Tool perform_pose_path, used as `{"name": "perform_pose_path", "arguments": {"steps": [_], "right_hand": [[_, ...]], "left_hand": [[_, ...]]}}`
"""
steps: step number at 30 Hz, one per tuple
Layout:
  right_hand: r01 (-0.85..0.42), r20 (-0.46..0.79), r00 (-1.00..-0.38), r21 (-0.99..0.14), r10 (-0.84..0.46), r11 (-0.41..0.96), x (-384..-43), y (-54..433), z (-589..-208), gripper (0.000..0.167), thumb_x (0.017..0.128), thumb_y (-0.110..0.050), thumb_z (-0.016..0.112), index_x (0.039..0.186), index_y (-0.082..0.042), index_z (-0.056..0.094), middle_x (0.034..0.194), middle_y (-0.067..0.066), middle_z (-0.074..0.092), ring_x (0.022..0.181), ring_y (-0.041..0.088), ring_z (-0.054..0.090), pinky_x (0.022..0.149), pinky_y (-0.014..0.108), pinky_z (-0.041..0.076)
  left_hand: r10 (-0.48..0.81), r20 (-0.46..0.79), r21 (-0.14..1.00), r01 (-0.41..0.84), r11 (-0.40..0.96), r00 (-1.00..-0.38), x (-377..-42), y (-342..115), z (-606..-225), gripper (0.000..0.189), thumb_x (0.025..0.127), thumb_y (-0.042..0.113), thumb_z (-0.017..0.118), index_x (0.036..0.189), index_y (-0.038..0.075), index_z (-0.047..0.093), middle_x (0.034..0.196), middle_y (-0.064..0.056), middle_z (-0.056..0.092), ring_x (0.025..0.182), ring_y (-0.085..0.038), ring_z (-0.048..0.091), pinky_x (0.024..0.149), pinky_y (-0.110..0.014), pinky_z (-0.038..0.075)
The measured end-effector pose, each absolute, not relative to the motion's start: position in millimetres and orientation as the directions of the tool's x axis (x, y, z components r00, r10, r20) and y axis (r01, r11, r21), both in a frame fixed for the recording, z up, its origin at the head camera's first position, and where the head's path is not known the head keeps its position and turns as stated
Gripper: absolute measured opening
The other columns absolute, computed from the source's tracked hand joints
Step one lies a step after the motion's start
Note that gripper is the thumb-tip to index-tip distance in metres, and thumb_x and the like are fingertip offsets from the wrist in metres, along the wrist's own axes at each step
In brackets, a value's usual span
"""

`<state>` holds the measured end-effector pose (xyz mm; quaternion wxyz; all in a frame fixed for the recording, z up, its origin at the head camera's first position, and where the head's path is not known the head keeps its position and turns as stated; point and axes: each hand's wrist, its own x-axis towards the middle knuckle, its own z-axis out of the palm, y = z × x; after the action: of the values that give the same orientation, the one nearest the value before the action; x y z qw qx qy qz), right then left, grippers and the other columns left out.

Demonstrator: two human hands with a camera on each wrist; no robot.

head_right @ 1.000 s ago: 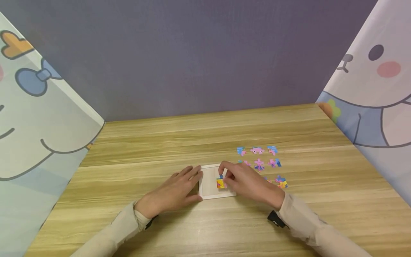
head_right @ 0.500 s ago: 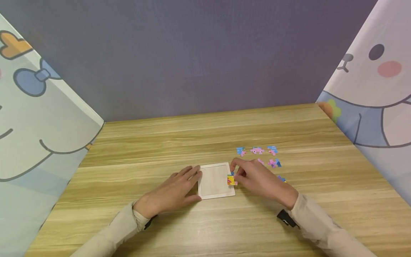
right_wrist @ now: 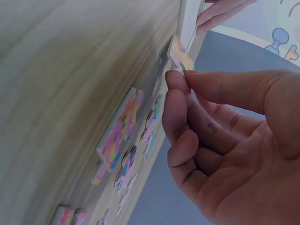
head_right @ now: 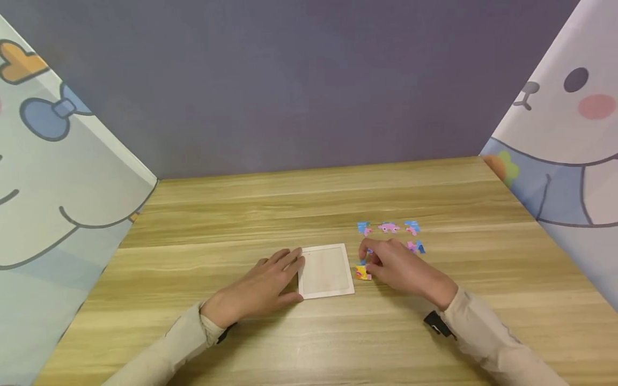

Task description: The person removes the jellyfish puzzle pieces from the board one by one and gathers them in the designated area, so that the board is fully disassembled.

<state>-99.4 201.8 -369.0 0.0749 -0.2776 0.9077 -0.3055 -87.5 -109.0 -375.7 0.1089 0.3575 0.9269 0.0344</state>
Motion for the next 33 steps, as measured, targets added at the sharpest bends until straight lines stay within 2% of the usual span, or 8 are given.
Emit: {"name": "perform_pose_path", "arguments": {"steps": [8,15,23,28,33], "right_hand": [[-0.454,-0.008,-0.829,-0.573,-0.559,0.683,-98.8,203.2,-375.3,0.015,0.089,0.0,0.068,0.101,-0.008,0.063,0.075,-0.009,0.066,0.066,-0.001,0.058,0.057,0.021,0.049],[-0.462,-0.017,-0.807,-0.604,-0.59,0.649,-94.7,205.0,-380.7,0.014,0.088,0.002,0.066,0.099,-0.007,0.063,0.07,-0.011,0.059,0.059,-0.001,0.049,0.054,0.021,0.046],[-0.422,-0.034,-0.836,-0.6,-0.548,0.68,-95.1,207.9,-378.1,0.011,0.091,-0.001,0.064,0.1,-0.008,0.064,0.07,-0.011,0.059,0.06,0.0,0.05,0.055,0.022,0.046],[-0.431,0.006,-0.837,-0.622,-0.547,0.654,-97.4,209.0,-372.9,0.005,0.095,-0.004,0.064,0.099,-0.007,0.064,0.07,-0.007,0.061,0.056,0.0,0.052,0.053,0.023,0.047],[-0.477,0.091,-0.84,-0.592,-0.534,0.649,-100.9,215.0,-361.3,0.008,0.094,-0.002,0.065,0.101,-0.006,0.063,0.072,-0.006,0.063,0.058,0.002,0.055,0.054,0.023,0.048]], "left_hand": [[0.669,-0.186,0.151,0.652,0.743,-0.72,-86.0,-109.5,-376.1,0.077,0.096,0.053,0.059,0.152,0.005,0.039,0.161,-0.013,0.028,0.144,-0.035,0.032,0.102,-0.057,0.044],[0.67,-0.195,0.136,0.657,0.741,-0.716,-81.1,-110.2,-378.4,0.077,0.095,0.054,0.059,0.151,0.005,0.039,0.161,-0.012,0.029,0.143,-0.034,0.034,0.101,-0.054,0.045],[0.688,-0.164,0.105,0.681,0.725,-0.707,-81.3,-109.4,-378.8,0.076,0.096,0.055,0.058,0.15,0.005,0.04,0.16,-0.013,0.031,0.142,-0.034,0.036,0.099,-0.053,0.047],[0.685,-0.17,0.121,0.675,0.728,-0.708,-82.0,-111.1,-380.3,0.076,0.096,0.055,0.057,0.151,0.005,0.04,0.16,-0.013,0.031,0.142,-0.033,0.036,0.1,-0.054,0.046],[0.679,-0.154,0.139,0.665,0.734,-0.717,-82.5,-110.6,-382.4,0.073,0.098,0.051,0.058,0.151,0.004,0.039,0.159,-0.014,0.032,0.141,-0.036,0.038,0.101,-0.055,0.046]]}}
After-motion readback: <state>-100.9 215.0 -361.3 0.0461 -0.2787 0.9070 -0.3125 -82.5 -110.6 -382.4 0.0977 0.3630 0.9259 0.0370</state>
